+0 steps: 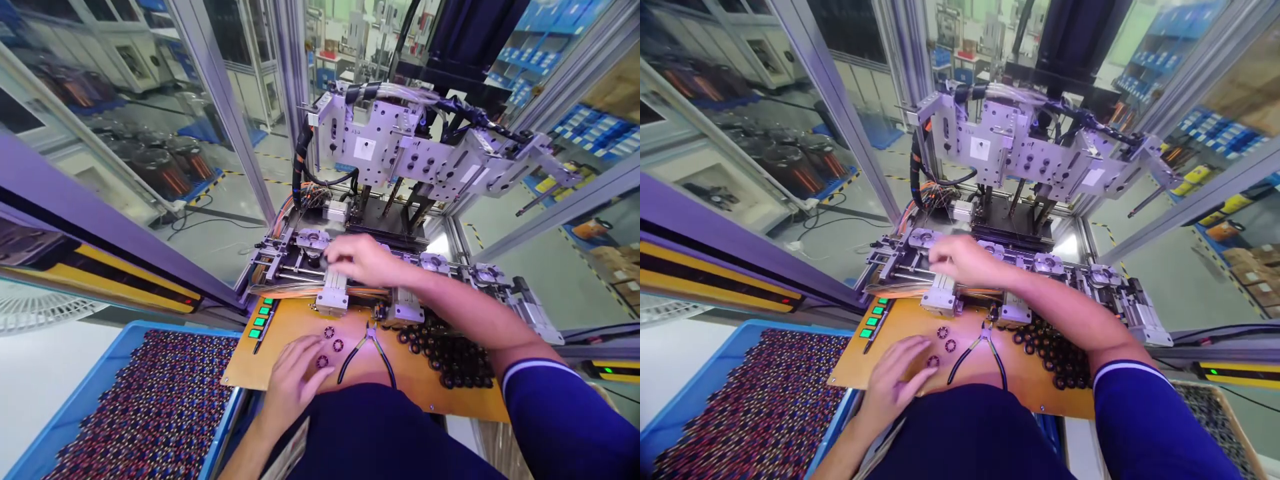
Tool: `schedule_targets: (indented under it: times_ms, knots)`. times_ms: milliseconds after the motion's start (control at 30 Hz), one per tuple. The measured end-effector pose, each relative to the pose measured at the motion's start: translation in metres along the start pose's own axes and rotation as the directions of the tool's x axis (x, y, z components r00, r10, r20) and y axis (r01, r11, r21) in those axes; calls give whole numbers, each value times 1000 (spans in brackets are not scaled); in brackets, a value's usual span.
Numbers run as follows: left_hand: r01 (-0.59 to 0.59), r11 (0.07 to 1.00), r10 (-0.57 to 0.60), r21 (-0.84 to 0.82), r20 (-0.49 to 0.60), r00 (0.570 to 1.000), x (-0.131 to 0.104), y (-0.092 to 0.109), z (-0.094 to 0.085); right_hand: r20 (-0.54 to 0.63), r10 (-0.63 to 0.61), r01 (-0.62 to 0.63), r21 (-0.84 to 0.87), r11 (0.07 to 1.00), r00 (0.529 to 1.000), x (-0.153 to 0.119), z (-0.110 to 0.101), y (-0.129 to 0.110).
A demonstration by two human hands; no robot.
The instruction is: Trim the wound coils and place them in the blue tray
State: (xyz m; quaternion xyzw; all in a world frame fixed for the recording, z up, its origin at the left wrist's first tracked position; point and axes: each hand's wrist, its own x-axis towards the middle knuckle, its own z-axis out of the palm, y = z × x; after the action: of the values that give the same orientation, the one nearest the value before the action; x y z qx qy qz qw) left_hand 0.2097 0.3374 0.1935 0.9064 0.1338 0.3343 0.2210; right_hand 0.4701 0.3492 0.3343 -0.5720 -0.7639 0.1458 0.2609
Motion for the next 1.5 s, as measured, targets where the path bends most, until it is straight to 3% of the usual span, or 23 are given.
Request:
schedule_targets:
  times_ms: [67,167,367,700,933,1233,1367,1500]
  knots:
    - [-43,999,42,16,87,995,-4,-10,18,-63,37,-42,-84,996,997,30,-4,24]
    - [-96,994,86,43,199,976,-3,-17,39,-28,42,-46,-174,984,999,60,6,51]
    - [-131,991,114,40,300,947,-2,-23,55,88,45,-17,-300,954,995,72,26,68]
    - [-19,995,7,99,119,993,-31,-32,55,175,164,-65,-466,882,971,83,20,49]
    - [25,993,-35,114,89,995,-32,-31,51,205,182,-50,-520,853,962,89,17,41]
    - [56,993,-64,106,78,995,-34,-32,52,187,123,-5,-531,847,975,52,29,43]
    - [34,992,-42,125,57,998,-33,-31,52,166,107,-4,-528,849,980,47,34,43]
    - [2,989,-7,146,34,999,-32,-30,51,81,89,-33,-525,850,993,39,26,27]
